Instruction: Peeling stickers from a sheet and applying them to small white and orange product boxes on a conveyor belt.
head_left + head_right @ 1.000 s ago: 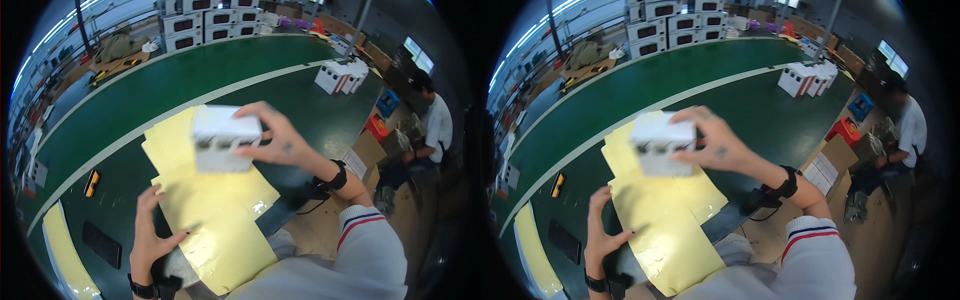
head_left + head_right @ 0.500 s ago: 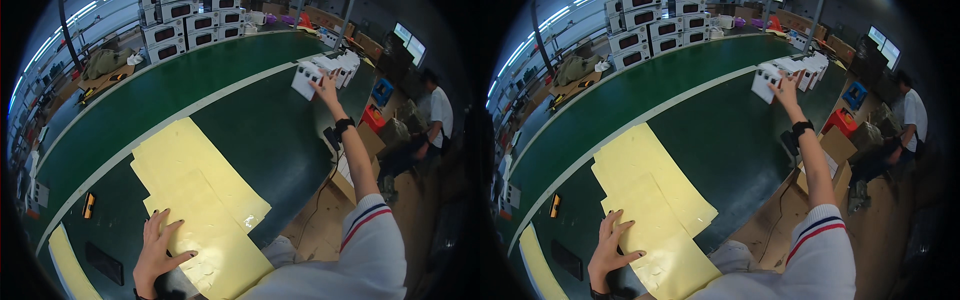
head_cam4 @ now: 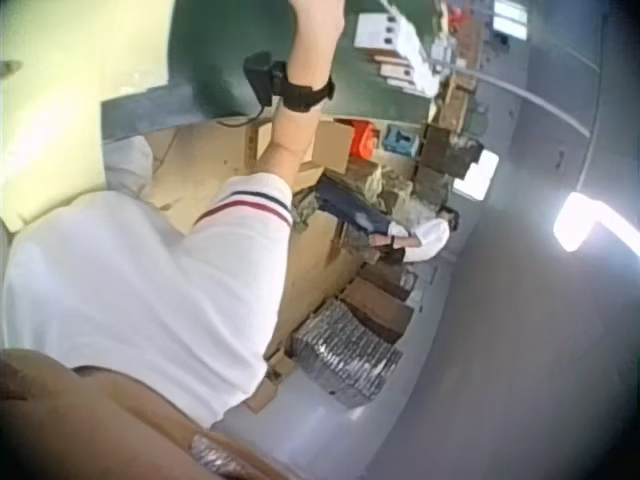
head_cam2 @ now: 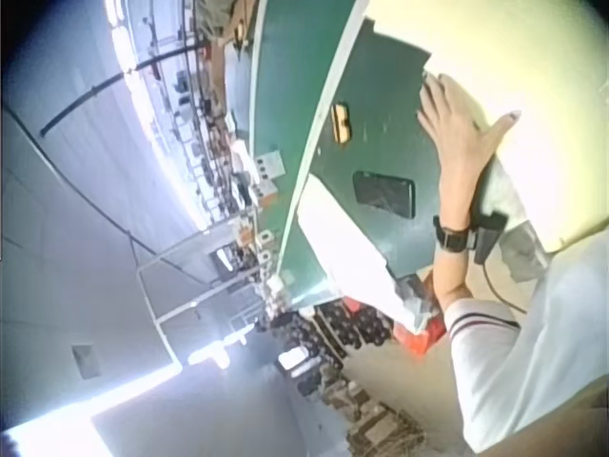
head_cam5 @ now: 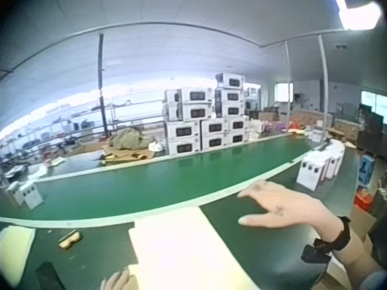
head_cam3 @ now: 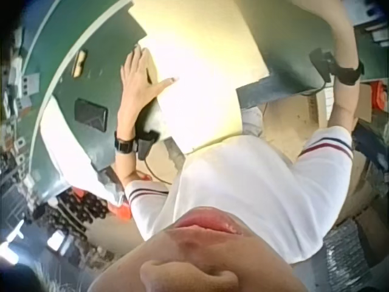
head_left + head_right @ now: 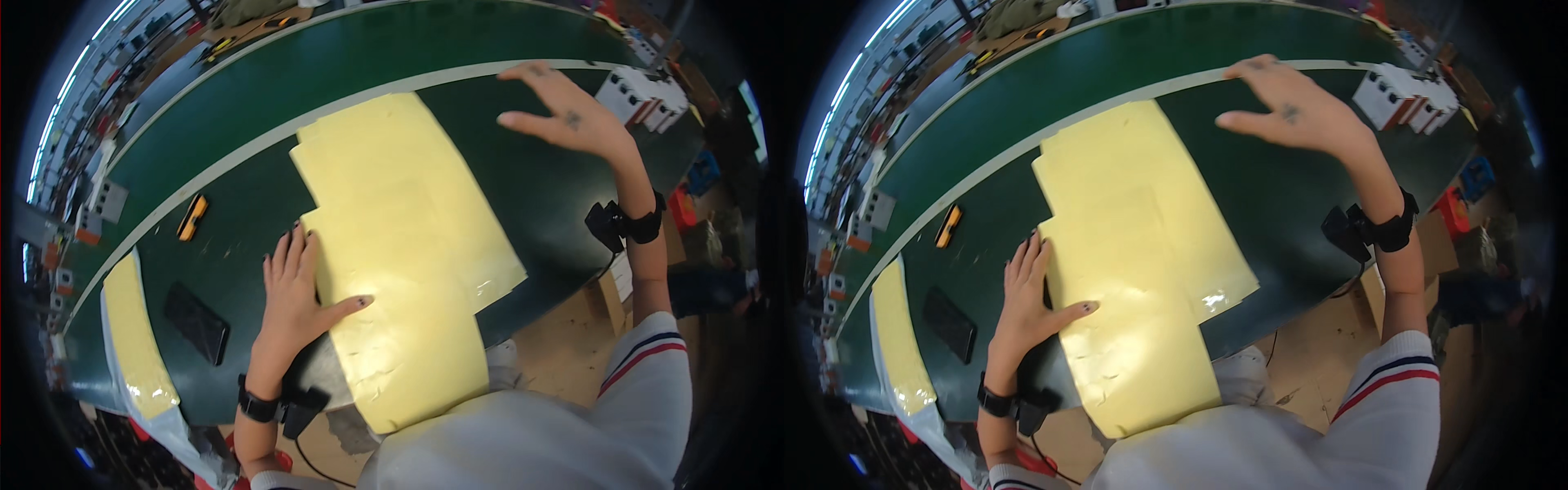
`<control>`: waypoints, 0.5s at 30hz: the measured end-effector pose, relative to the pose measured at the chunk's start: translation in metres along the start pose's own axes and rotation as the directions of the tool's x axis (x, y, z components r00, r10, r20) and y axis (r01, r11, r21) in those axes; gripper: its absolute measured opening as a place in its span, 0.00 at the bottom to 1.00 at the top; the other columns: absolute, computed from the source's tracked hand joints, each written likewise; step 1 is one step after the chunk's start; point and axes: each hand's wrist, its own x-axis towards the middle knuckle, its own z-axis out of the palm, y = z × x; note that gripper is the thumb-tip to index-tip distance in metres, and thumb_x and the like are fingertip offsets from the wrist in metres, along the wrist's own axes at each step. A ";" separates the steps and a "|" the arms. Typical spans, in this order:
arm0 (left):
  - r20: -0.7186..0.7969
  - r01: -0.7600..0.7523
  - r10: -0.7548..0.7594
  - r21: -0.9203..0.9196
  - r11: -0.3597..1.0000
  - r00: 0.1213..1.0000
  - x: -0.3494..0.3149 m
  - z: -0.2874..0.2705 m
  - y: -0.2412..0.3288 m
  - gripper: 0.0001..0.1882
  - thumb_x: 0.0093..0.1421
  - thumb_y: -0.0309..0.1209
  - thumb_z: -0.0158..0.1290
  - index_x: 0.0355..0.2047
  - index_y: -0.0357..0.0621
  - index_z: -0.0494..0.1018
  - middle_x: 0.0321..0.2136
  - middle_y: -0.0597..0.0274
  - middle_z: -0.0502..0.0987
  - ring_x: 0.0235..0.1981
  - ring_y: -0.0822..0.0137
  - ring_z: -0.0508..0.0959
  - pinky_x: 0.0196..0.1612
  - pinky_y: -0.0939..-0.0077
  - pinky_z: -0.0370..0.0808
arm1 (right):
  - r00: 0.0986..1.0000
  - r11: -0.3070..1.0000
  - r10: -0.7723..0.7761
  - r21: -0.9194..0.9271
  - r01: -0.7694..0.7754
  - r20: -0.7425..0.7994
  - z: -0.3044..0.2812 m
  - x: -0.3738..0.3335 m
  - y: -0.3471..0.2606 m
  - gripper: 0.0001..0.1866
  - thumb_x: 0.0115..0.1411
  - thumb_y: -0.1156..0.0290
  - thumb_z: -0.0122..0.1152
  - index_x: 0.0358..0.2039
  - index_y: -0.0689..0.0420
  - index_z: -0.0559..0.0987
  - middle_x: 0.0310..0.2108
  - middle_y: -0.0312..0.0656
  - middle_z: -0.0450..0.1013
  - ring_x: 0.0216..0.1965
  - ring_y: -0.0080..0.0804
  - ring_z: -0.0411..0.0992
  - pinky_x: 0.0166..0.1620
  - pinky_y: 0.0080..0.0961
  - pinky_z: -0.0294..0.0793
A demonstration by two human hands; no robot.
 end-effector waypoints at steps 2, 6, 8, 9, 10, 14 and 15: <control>0.002 0.017 -0.017 -0.020 1.000 1.000 -0.003 -0.001 -0.001 0.55 0.39 0.56 0.65 0.60 0.32 0.56 0.63 0.40 0.51 0.65 0.45 0.48 0.64 0.51 0.44 | 0.973 0.979 -0.196 0.083 0.187 0.123 0.018 0.017 -0.045 0.32 0.56 0.52 0.58 0.52 0.62 0.66 0.48 0.52 0.65 0.51 0.47 0.64 0.54 0.35 0.62; -0.002 0.021 -0.021 -0.042 0.999 1.000 -0.002 0.002 -0.005 0.55 0.39 0.57 0.65 0.60 0.33 0.57 0.63 0.42 0.52 0.66 0.47 0.48 0.65 0.51 0.43 | 0.873 0.912 -0.340 0.348 0.215 0.351 0.067 0.040 -0.103 0.37 0.54 0.48 0.58 0.51 0.68 0.65 0.47 0.54 0.65 0.49 0.47 0.64 0.54 0.36 0.62; -0.005 -0.002 0.002 -0.056 0.998 1.000 0.000 0.002 -0.004 0.57 0.38 0.56 0.65 0.61 0.33 0.54 0.63 0.42 0.51 0.65 0.47 0.48 0.65 0.51 0.42 | 0.890 0.932 -0.340 0.239 0.275 0.305 0.098 0.041 -0.103 0.40 0.53 0.46 0.59 0.51 0.70 0.65 0.45 0.55 0.65 0.48 0.47 0.64 0.53 0.35 0.62; -0.014 0.010 -0.011 -0.082 0.997 1.000 -0.001 0.003 -0.004 0.58 0.39 0.56 0.65 0.61 0.33 0.52 0.63 0.42 0.51 0.65 0.46 0.48 0.65 0.51 0.42 | 0.892 0.933 -0.350 0.184 0.308 0.285 0.106 0.044 -0.106 0.41 0.52 0.45 0.59 0.51 0.71 0.65 0.44 0.56 0.65 0.48 0.47 0.64 0.52 0.35 0.63; -0.023 0.019 -0.022 -0.109 0.994 1.000 -0.001 0.003 -0.004 0.58 0.39 0.55 0.65 0.62 0.33 0.51 0.63 0.42 0.51 0.65 0.46 0.48 0.65 0.51 0.42 | 0.903 0.950 -0.306 0.157 0.269 0.303 0.109 0.046 -0.108 0.42 0.50 0.43 0.61 0.49 0.72 0.65 0.41 0.56 0.65 0.48 0.47 0.63 0.51 0.33 0.63; -0.054 0.049 -0.060 -0.187 0.981 0.997 -0.002 0.008 -0.006 0.60 0.40 0.49 0.67 0.63 0.33 0.44 0.61 0.39 0.53 0.65 0.46 0.49 0.65 0.53 0.42 | 0.855 0.939 -0.233 0.336 0.074 0.463 0.110 0.052 -0.101 0.38 0.50 0.44 0.62 0.44 0.69 0.68 0.39 0.53 0.65 0.46 0.44 0.63 0.47 0.32 0.64; -0.065 0.055 -0.070 -0.204 0.977 0.995 -0.002 0.008 -0.006 0.59 0.40 0.46 0.67 0.63 0.33 0.43 0.61 0.38 0.54 0.65 0.47 0.50 0.65 0.54 0.43 | 0.855 0.937 -0.236 0.342 0.073 0.463 0.110 0.051 -0.100 0.36 0.51 0.45 0.62 0.43 0.68 0.69 0.38 0.52 0.65 0.45 0.43 0.64 0.46 0.31 0.64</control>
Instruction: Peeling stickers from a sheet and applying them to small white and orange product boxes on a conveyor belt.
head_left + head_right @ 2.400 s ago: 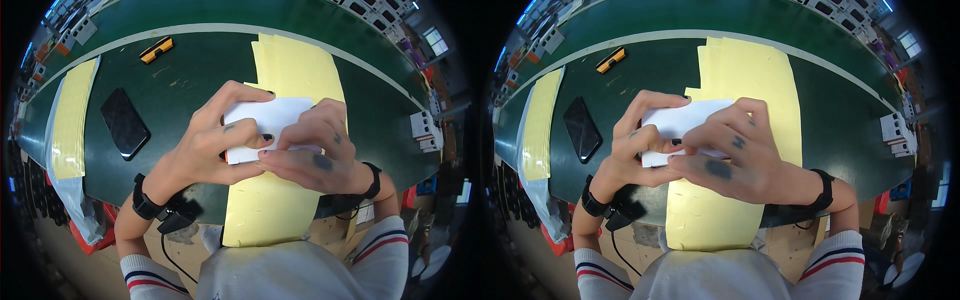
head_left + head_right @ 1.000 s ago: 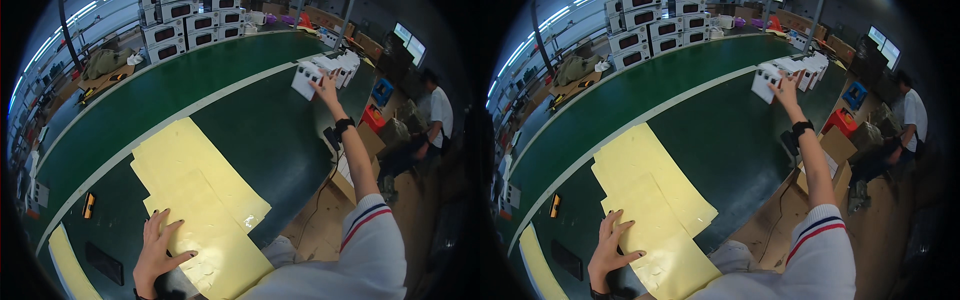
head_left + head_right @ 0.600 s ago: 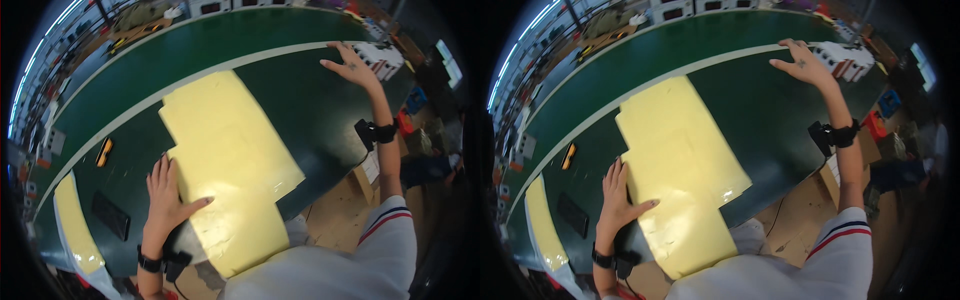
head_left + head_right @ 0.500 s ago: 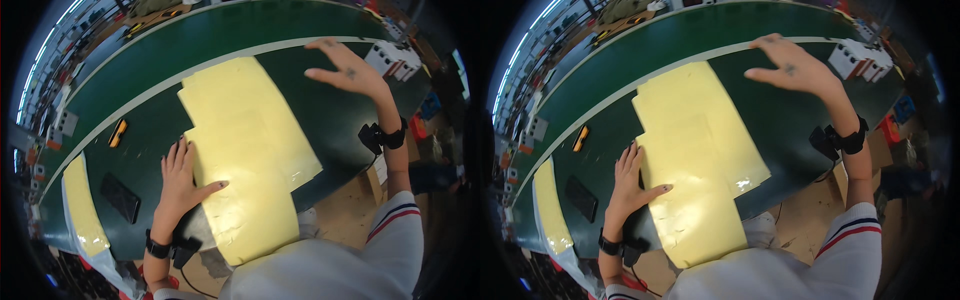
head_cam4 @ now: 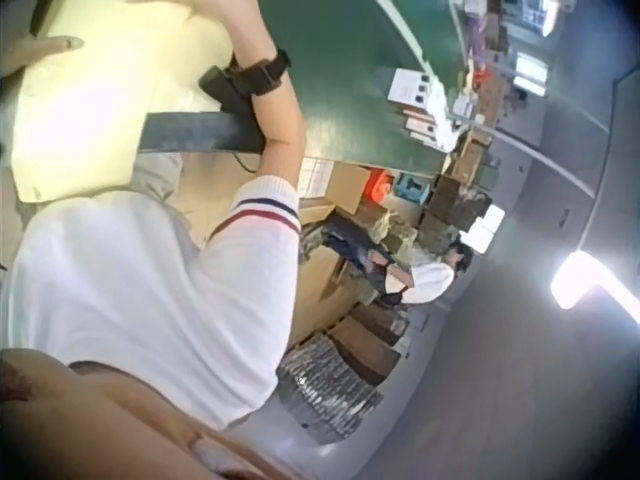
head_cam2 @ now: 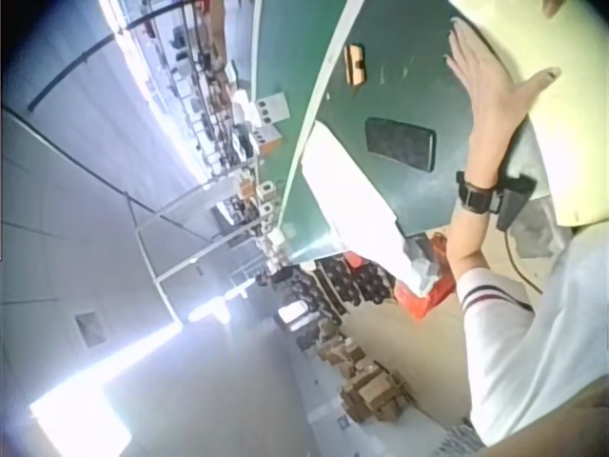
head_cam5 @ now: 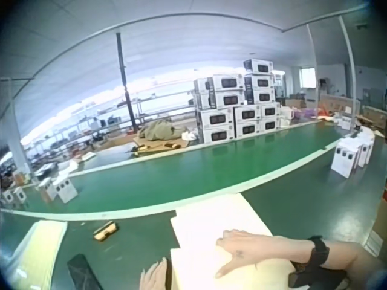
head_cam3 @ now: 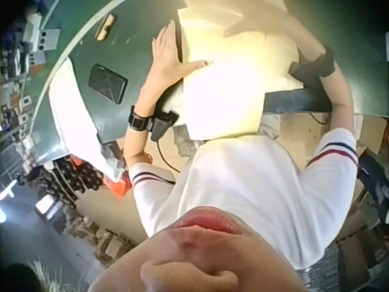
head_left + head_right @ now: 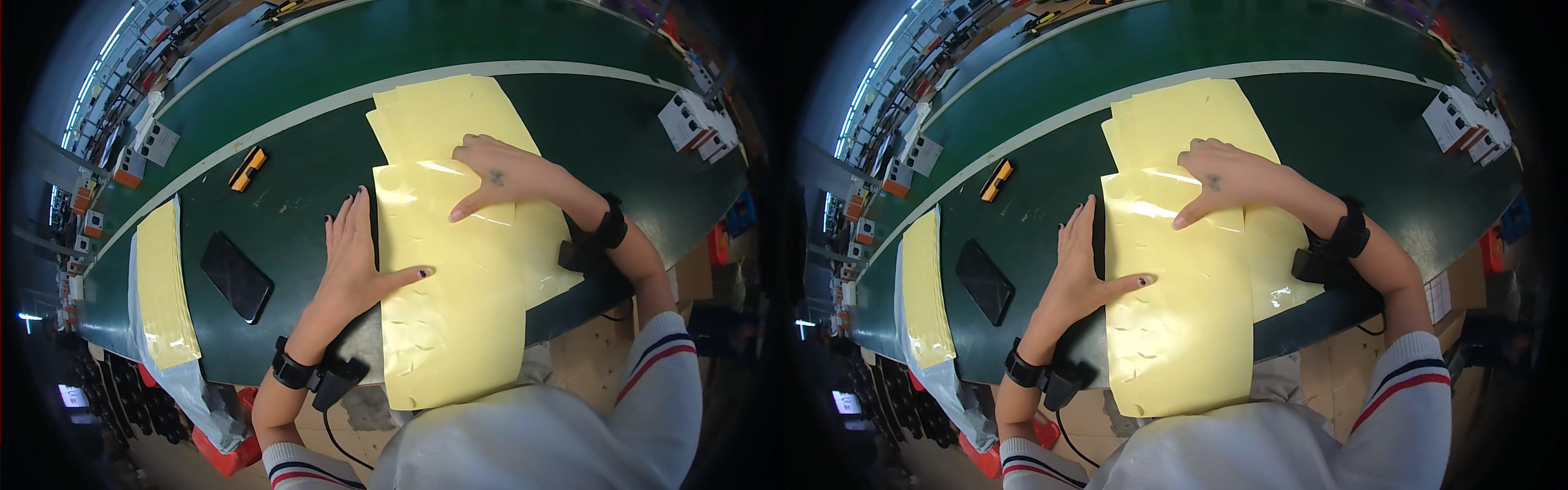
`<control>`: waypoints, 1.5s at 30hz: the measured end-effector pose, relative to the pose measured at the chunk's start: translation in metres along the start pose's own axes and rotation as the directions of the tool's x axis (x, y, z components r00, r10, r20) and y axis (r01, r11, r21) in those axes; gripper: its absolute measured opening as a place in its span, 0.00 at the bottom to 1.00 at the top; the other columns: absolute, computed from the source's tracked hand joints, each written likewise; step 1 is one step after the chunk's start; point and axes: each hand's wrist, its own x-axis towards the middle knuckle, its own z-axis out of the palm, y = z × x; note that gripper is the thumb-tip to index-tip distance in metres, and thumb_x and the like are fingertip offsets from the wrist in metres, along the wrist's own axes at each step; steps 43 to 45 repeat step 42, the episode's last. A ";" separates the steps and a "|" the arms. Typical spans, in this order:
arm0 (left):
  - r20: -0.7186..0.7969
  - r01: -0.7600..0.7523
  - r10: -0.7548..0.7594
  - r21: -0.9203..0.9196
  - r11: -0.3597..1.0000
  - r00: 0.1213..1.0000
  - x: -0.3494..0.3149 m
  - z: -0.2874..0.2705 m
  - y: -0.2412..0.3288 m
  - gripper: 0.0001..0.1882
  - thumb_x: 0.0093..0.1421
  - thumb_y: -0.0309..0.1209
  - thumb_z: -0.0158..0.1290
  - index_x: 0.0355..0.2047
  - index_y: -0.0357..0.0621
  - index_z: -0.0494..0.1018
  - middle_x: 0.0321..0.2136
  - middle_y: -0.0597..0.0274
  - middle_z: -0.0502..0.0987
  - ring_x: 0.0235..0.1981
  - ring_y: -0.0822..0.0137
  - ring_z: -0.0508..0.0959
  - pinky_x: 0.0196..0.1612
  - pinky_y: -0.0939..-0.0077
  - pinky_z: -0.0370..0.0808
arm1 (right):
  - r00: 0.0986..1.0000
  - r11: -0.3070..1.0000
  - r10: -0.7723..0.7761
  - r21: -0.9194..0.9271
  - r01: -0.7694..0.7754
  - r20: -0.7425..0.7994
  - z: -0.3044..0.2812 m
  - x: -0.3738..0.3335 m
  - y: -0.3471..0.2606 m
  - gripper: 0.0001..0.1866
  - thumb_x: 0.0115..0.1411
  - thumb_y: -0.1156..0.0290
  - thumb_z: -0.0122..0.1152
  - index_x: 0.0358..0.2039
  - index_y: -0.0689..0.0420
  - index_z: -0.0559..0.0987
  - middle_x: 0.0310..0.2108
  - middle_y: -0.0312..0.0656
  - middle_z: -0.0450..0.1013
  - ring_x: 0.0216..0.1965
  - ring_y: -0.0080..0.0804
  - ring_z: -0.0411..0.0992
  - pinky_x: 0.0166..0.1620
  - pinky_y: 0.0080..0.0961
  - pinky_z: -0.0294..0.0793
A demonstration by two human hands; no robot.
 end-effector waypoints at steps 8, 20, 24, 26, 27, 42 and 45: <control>-0.055 0.017 -0.168 -0.916 0.401 0.984 0.001 -0.014 0.016 0.27 0.60 0.22 0.52 0.58 0.31 0.56 0.40 0.53 0.77 0.39 0.72 0.77 0.41 0.81 0.74 | 0.981 0.930 -0.094 0.337 0.147 -0.169 -0.022 -0.003 -0.011 0.24 0.54 0.52 0.61 0.36 0.63 0.72 0.35 0.48 0.69 0.38 0.39 0.68 0.42 0.29 0.66; 0.087 0.174 -0.246 -0.918 0.356 0.965 -0.011 -0.019 0.028 0.12 0.59 0.29 0.55 0.39 0.31 0.74 0.30 0.61 0.79 0.26 0.77 0.77 0.29 0.84 0.74 | 0.582 0.896 -0.435 -0.393 0.205 -0.687 -0.003 -0.017 -0.060 0.14 0.51 0.63 0.64 0.33 0.59 0.75 0.34 0.40 0.69 0.40 0.40 0.68 0.47 0.35 0.66; -0.035 0.083 -0.219 -0.859 0.505 0.975 -0.016 -0.017 0.035 0.11 0.57 0.27 0.56 0.37 0.32 0.75 0.29 0.62 0.79 0.26 0.79 0.77 0.27 0.86 0.73 | 0.633 0.836 -0.543 -0.281 0.472 -0.552 0.015 -0.024 -0.069 0.09 0.51 0.68 0.64 0.30 0.57 0.77 0.33 0.38 0.70 0.37 0.36 0.70 0.44 0.32 0.70; -0.103 0.025 -0.187 -0.813 0.581 0.977 -0.019 -0.015 0.034 0.10 0.56 0.25 0.56 0.37 0.32 0.76 0.28 0.63 0.79 0.26 0.79 0.77 0.27 0.86 0.73 | 0.675 0.851 -0.511 -0.200 0.486 -0.532 0.020 -0.029 -0.075 0.08 0.48 0.73 0.66 0.29 0.58 0.77 0.32 0.38 0.71 0.36 0.33 0.71 0.39 0.29 0.73; -0.127 0.007 -0.174 -0.788 0.616 0.977 -0.019 -0.015 0.035 0.09 0.56 0.25 0.56 0.36 0.32 0.76 0.28 0.63 0.79 0.26 0.79 0.77 0.26 0.86 0.73 | 0.676 0.855 -0.494 -0.163 0.493 -0.548 0.017 -0.031 -0.078 0.07 0.48 0.74 0.65 0.29 0.58 0.77 0.31 0.37 0.72 0.33 0.32 0.72 0.33 0.25 0.74; -0.335 -0.158 -0.042 -0.547 0.822 0.941 -0.020 -0.002 0.033 0.08 0.53 0.24 0.57 0.34 0.36 0.77 0.23 0.58 0.78 0.19 0.75 0.76 0.22 0.82 0.69 | 0.781 0.876 -0.482 -0.198 0.440 -0.398 0.022 -0.039 -0.080 0.11 0.51 0.75 0.60 0.36 0.63 0.75 0.36 0.43 0.72 0.38 0.38 0.73 0.33 0.25 0.75; -0.335 -0.158 -0.042 -0.547 0.822 0.941 -0.020 -0.002 0.033 0.08 0.53 0.24 0.57 0.34 0.36 0.77 0.23 0.58 0.78 0.19 0.75 0.76 0.22 0.82 0.69 | 0.781 0.876 -0.482 -0.198 0.440 -0.398 0.022 -0.039 -0.080 0.11 0.51 0.75 0.60 0.36 0.63 0.75 0.36 0.43 0.72 0.38 0.38 0.73 0.33 0.25 0.75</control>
